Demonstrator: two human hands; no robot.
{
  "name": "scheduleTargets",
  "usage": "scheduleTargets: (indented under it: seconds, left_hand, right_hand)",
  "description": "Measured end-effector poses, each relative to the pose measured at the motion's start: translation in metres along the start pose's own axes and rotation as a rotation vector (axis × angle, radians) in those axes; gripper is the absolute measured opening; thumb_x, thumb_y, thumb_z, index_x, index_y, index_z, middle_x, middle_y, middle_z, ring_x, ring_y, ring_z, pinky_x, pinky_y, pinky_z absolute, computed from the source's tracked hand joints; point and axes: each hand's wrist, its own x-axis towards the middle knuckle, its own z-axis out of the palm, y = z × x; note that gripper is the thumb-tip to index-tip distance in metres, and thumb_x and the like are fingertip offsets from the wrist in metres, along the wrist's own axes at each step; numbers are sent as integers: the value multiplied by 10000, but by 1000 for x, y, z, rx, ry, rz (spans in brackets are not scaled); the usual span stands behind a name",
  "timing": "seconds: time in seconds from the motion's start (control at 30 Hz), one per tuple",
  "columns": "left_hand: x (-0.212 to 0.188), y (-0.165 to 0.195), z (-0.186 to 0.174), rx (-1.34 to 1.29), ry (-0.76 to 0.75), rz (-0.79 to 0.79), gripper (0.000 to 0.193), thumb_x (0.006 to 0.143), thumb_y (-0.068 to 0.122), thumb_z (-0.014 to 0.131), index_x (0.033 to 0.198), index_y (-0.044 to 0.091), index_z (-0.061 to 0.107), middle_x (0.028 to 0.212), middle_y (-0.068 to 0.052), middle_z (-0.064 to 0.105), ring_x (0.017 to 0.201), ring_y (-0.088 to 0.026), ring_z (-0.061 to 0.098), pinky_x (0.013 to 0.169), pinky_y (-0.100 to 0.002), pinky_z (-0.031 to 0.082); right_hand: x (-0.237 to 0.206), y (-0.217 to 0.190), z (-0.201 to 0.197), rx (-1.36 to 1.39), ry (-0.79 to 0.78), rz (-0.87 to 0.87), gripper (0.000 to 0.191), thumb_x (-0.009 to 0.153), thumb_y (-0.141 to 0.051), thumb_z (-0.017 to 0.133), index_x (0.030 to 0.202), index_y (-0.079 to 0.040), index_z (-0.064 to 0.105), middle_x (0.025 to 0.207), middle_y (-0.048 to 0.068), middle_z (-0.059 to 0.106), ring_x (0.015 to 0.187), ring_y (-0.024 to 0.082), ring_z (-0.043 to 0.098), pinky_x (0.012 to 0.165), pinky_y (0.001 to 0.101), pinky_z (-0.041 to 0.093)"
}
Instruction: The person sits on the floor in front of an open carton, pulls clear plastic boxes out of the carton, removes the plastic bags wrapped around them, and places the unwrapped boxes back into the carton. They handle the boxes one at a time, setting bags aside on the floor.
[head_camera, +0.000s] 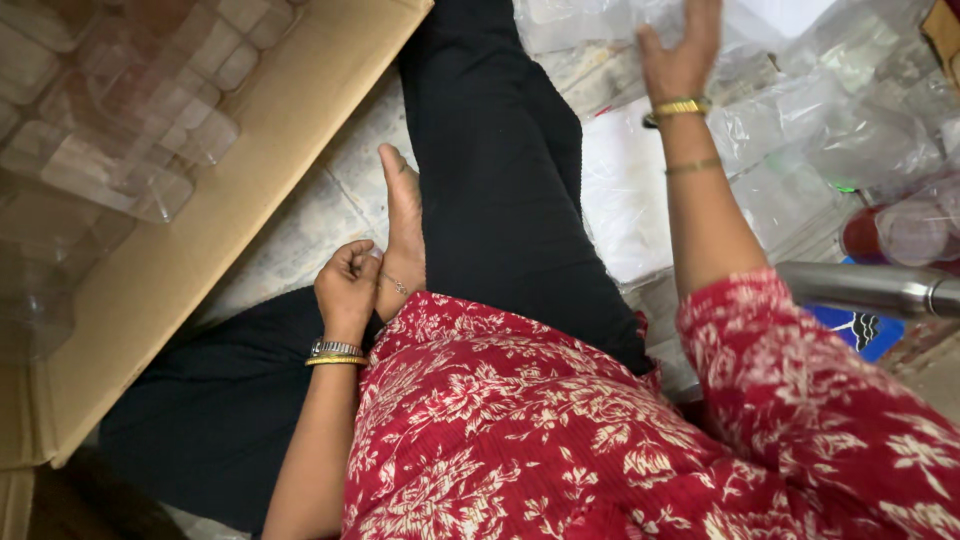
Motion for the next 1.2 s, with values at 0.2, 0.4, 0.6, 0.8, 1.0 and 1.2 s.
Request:
scheduleTargets:
  seconds: [0.2, 0.4, 0.6, 0.8, 1.0, 1.2]
  left_hand:
    - [0, -3, -1, -24, -5, 37, 228, 901, 163, 747, 1093, 41, 764, 760, -24, 719, 623, -66, 615, 616, -248, 514]
    - [0, -4, -4, -6, -4, 49, 214, 905, 161, 743, 1083, 46, 766, 736, -23, 714, 600, -73, 620, 604, -255, 509]
    - [-3, -1, -4, -3, -12, -6, 216, 906, 152, 727, 1094, 54, 769, 721, -30, 707, 584, -80, 607, 593, -260, 502]
    - [-2, 9, -2, 50, -5, -20, 226, 904, 184, 737, 1095, 68, 769, 732, -33, 717, 584, -84, 608, 593, -268, 506]
    - [0, 13, 0, 125, 18, 1, 253, 897, 218, 738, 1104, 77, 776, 756, -52, 734, 610, -104, 638, 628, -279, 521]
    - [2, 12, 1, 130, 6, 31, 255, 901, 238, 754, 1090, 69, 772, 785, -67, 749, 660, -110, 687, 671, -285, 540]
  right_hand:
    - [-96, 30, -128, -502, 90, 216, 634, 883, -167, 851, 1483, -141, 649, 1438, 130, 603, 1360, 347, 480, 1195, 520, 343]
    - [-152, 57, -198, -806, -15, 695, 1086, 800, -492, 915, 1652, -170, 322, 1642, 301, 115, 1499, 517, 168, 1186, 617, 222]
    - [-126, 99, -161, -157, 156, 731, 1260, 824, -472, 979, 1705, -160, 134, 1650, 412, -144, 1589, 499, 28, 1319, 477, 219]
    - [-28, 90, -99, -170, 153, 774, 1297, 757, -505, 994, 1685, -137, 166, 1665, 375, -121, 1595, 456, -13, 1317, 435, 148]
    - [23, 68, -52, 65, -27, 674, 1265, 810, -471, 984, 1689, -95, 156, 1727, 292, 130, 1634, 387, 163, 1355, 395, 194]
    - [19, 57, -39, 300, -167, 498, 1225, 912, -297, 965, 1697, -91, 48, 1760, 263, 115, 1639, 414, 119, 1340, 473, 160]
